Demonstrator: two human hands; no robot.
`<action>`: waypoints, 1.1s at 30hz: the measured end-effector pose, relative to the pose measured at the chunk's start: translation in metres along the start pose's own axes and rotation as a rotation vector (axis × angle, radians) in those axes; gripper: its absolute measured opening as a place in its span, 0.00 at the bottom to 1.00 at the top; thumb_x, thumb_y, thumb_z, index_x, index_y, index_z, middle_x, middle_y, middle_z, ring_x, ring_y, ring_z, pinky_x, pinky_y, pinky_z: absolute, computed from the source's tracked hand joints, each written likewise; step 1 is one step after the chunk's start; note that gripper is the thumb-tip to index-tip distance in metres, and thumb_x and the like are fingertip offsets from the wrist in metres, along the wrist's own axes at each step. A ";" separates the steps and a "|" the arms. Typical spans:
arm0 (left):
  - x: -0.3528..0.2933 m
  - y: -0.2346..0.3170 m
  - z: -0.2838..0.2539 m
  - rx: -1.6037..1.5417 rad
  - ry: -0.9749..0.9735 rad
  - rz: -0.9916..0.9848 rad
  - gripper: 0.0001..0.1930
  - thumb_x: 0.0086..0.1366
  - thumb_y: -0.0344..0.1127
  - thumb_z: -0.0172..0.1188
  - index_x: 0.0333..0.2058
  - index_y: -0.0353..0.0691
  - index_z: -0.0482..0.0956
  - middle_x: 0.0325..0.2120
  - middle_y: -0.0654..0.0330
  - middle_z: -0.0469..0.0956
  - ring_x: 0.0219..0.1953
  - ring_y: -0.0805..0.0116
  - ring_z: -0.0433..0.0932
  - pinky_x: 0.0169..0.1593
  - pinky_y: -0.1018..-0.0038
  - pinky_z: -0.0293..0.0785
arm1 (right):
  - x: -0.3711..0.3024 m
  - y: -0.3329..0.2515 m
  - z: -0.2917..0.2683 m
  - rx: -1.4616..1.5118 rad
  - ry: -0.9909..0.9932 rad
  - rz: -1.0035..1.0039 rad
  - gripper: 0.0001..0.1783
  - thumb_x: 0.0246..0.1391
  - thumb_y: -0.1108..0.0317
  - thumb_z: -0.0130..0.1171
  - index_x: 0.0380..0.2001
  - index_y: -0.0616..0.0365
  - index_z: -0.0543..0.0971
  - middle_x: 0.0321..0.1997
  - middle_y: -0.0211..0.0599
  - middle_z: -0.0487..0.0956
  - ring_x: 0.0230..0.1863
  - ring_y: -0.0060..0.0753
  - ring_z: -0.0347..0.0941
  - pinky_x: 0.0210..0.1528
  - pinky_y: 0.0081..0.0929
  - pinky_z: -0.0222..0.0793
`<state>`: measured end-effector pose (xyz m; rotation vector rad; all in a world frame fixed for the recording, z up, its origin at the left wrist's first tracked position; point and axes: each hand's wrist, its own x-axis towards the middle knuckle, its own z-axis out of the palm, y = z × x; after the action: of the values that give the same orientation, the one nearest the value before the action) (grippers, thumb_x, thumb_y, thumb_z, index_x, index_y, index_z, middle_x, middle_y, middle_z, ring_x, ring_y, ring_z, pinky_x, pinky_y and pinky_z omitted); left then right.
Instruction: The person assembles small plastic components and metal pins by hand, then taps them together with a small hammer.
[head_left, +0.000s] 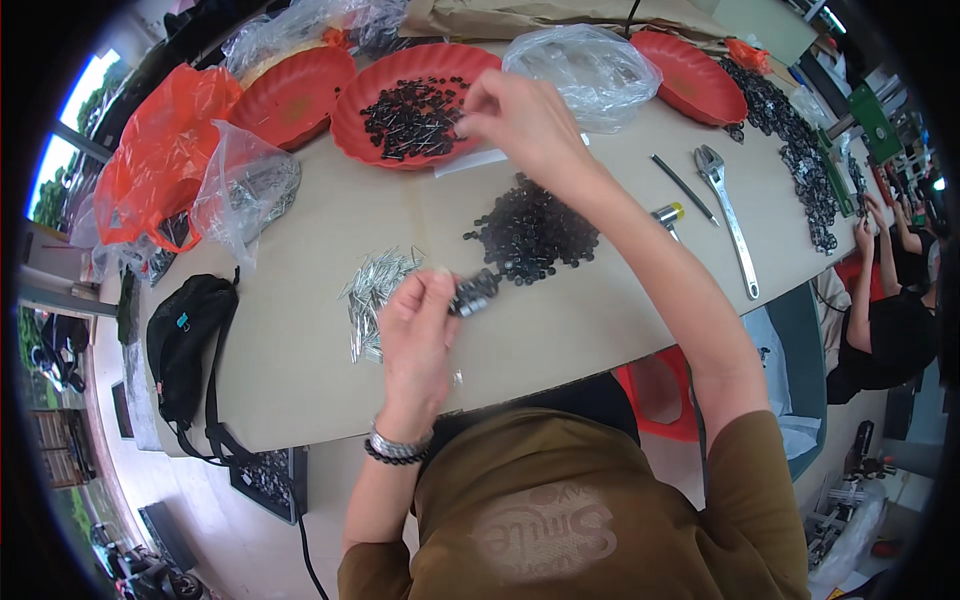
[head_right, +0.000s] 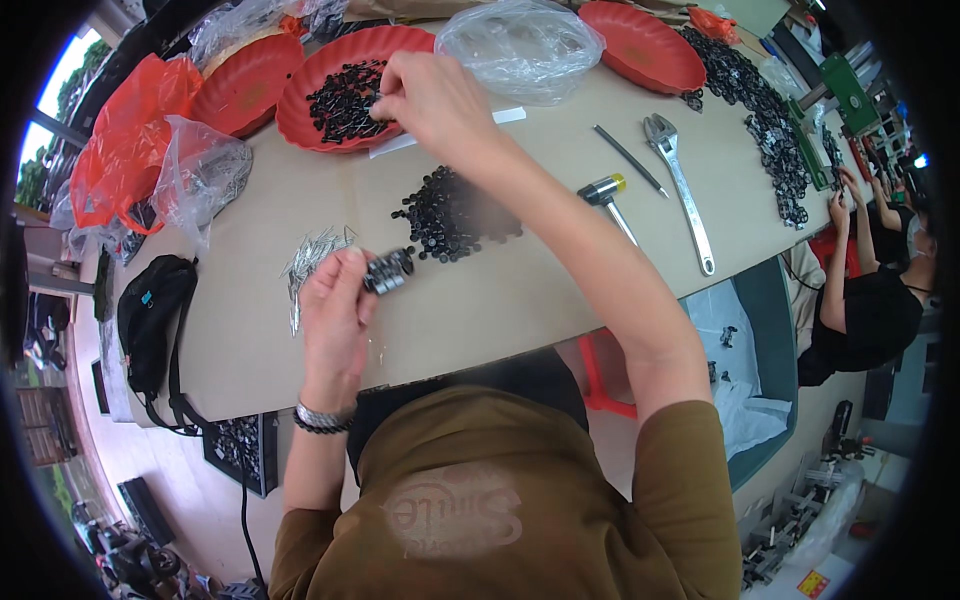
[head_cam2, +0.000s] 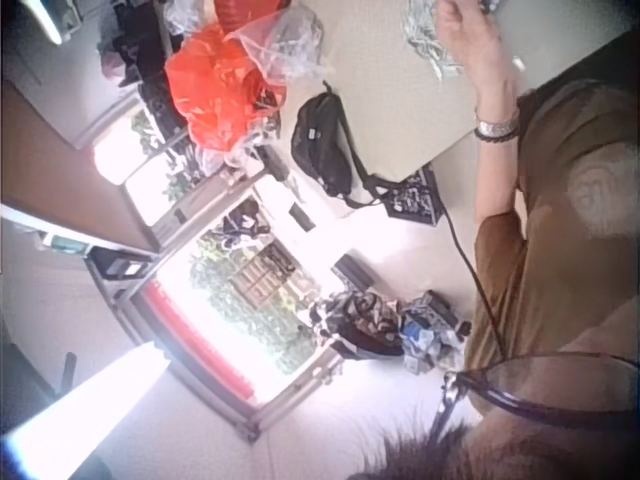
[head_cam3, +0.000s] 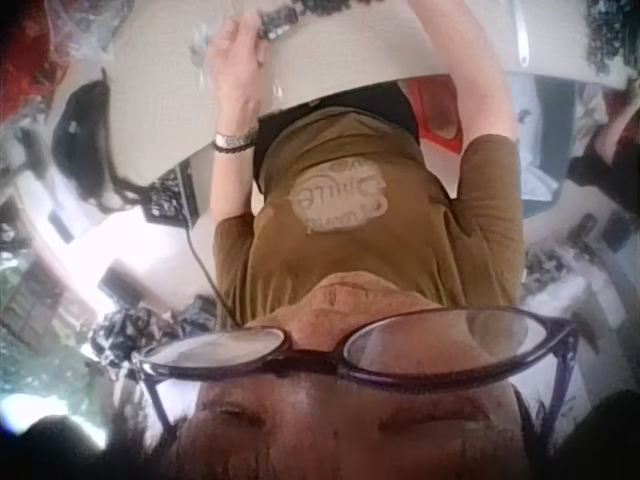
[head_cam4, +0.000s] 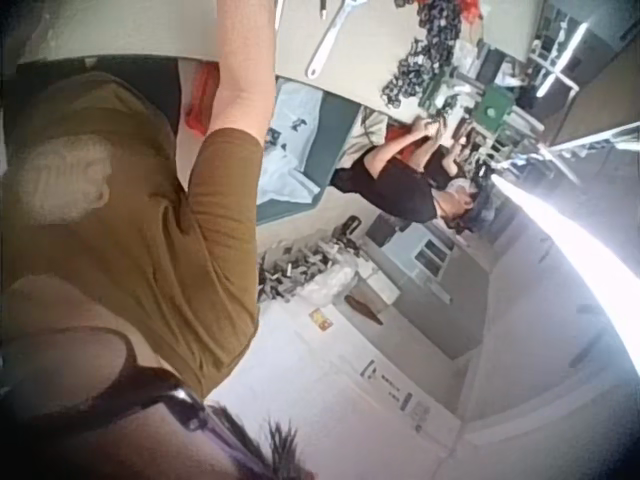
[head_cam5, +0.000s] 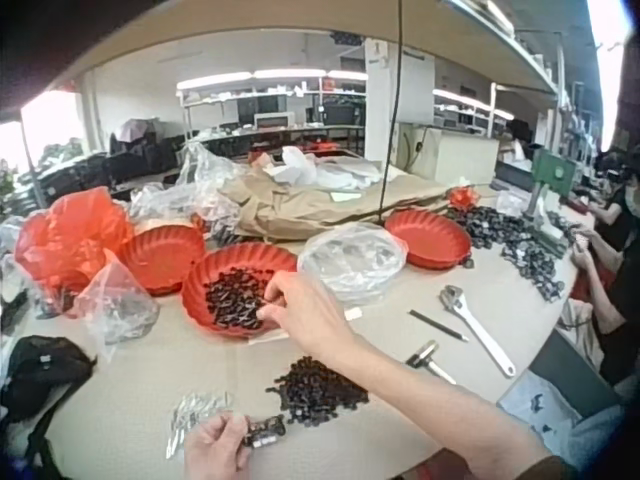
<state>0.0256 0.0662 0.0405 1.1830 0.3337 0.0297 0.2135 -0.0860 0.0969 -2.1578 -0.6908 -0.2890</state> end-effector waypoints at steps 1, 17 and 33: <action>0.009 0.010 0.000 0.003 -0.007 -0.003 0.11 0.76 0.39 0.59 0.40 0.37 0.80 0.29 0.69 0.77 0.21 0.85 0.61 0.24 0.83 0.57 | 0.011 0.007 0.003 -0.077 0.066 -0.009 0.18 0.49 0.60 0.71 0.38 0.62 0.80 0.37 0.41 0.84 0.34 0.42 0.77 0.40 0.37 0.72; 0.157 0.034 -0.043 0.532 0.077 0.023 0.20 0.68 0.49 0.68 0.34 0.34 0.83 0.18 0.71 0.73 0.15 0.85 0.59 0.19 0.81 0.49 | -0.149 0.016 -0.084 -0.047 0.272 0.407 0.11 0.53 0.70 0.68 0.39 0.59 0.83 0.38 0.37 0.83 0.28 0.32 0.75 0.36 0.30 0.73; 0.006 0.024 -0.018 -0.558 -0.038 -0.231 0.20 0.63 0.12 0.51 0.53 0.26 0.72 0.47 0.47 0.74 0.46 0.60 0.75 0.49 0.71 0.76 | -0.183 0.023 -0.024 -0.212 0.094 0.279 0.10 0.48 0.73 0.69 0.35 0.53 0.81 0.37 0.34 0.78 0.37 0.42 0.80 0.36 0.40 0.75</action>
<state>0.0296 0.0930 0.0547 0.5875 0.3954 -0.0961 0.0767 -0.1848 0.0188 -2.3909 -0.3111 -0.3238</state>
